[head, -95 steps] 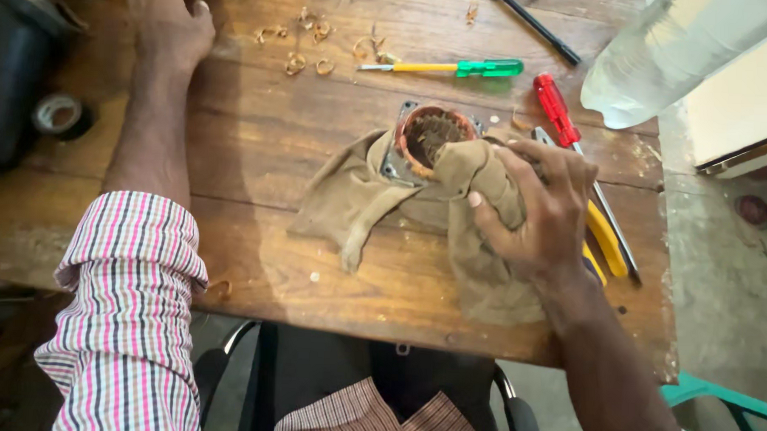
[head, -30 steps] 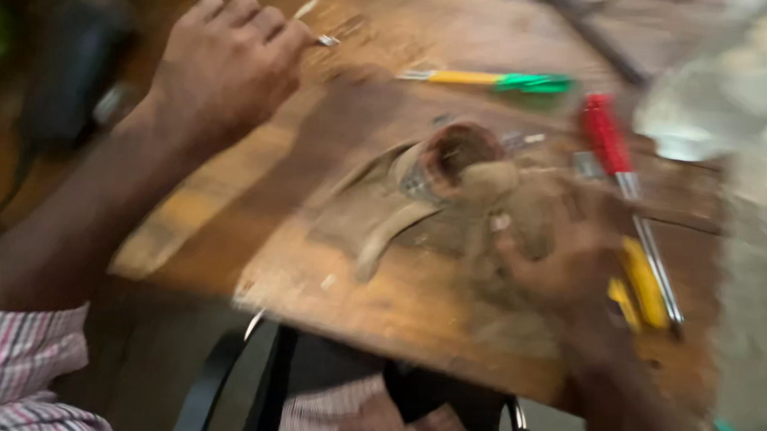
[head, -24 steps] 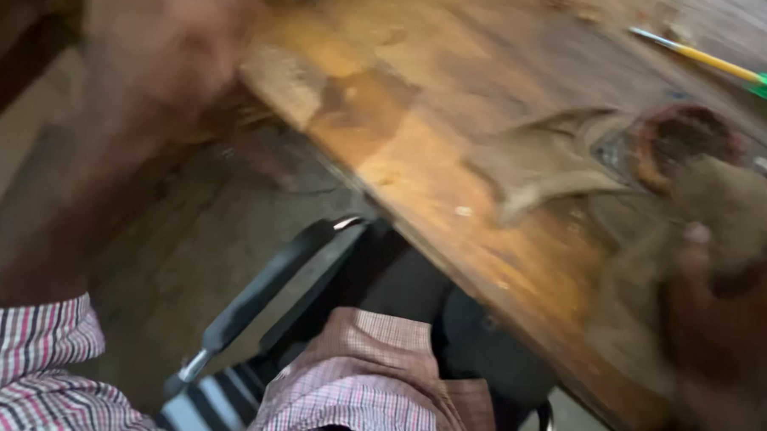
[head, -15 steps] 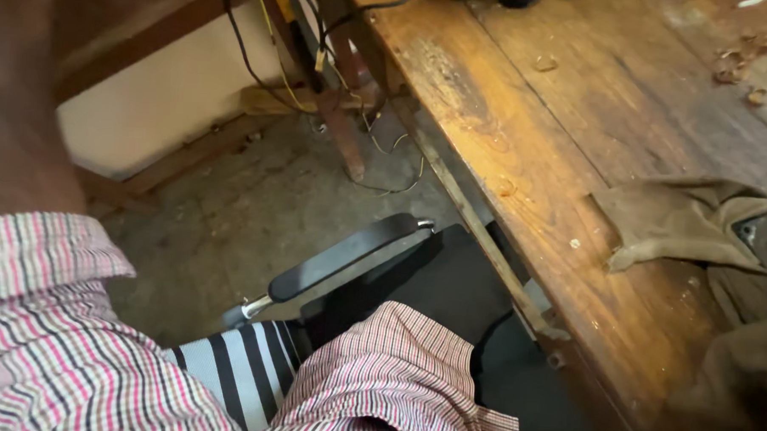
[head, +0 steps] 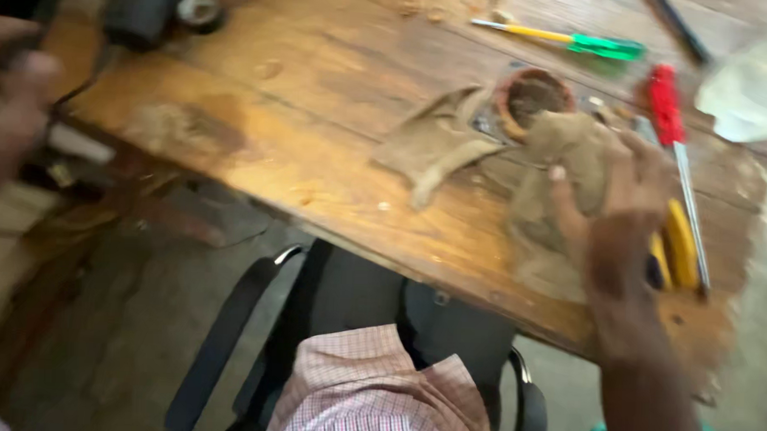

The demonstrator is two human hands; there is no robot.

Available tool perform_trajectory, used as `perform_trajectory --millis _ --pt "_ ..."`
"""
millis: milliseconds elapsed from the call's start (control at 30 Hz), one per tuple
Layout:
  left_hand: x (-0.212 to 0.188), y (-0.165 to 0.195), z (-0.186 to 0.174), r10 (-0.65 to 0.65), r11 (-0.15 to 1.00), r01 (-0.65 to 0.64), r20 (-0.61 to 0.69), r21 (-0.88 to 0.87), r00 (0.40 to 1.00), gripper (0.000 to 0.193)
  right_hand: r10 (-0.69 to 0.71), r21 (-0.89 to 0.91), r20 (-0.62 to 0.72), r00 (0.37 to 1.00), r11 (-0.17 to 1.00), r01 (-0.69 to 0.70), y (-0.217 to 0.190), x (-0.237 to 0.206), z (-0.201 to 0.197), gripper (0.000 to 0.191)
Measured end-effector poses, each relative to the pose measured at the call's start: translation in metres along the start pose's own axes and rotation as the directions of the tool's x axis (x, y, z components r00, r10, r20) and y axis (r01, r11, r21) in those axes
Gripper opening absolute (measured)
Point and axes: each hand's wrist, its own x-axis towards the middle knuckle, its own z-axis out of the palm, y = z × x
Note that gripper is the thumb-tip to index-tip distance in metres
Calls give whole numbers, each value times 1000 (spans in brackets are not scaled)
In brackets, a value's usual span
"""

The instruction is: The person wipes a cloth over a motor component on the workbench, then uses a small yellow screwdriver to pick debris out of the component's interior, and finally uses a red-handled screwdriver to scrape remaining material from inside it.

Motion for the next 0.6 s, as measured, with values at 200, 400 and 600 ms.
perform_trajectory --millis 200,400,600 --pt "113 142 59 360 856 -376 -111 -355 926 24 39 138 -110 993 990 -23 -7 11 -6 51" --pt "245 249 155 341 770 -419 -245 -481 907 19 -70 36 -180 981 996 78 -4 17 -5 55" --pt "367 357 236 117 694 -120 -54 -710 992 22 -73 64 -178 981 994 85 18 26 1 58"
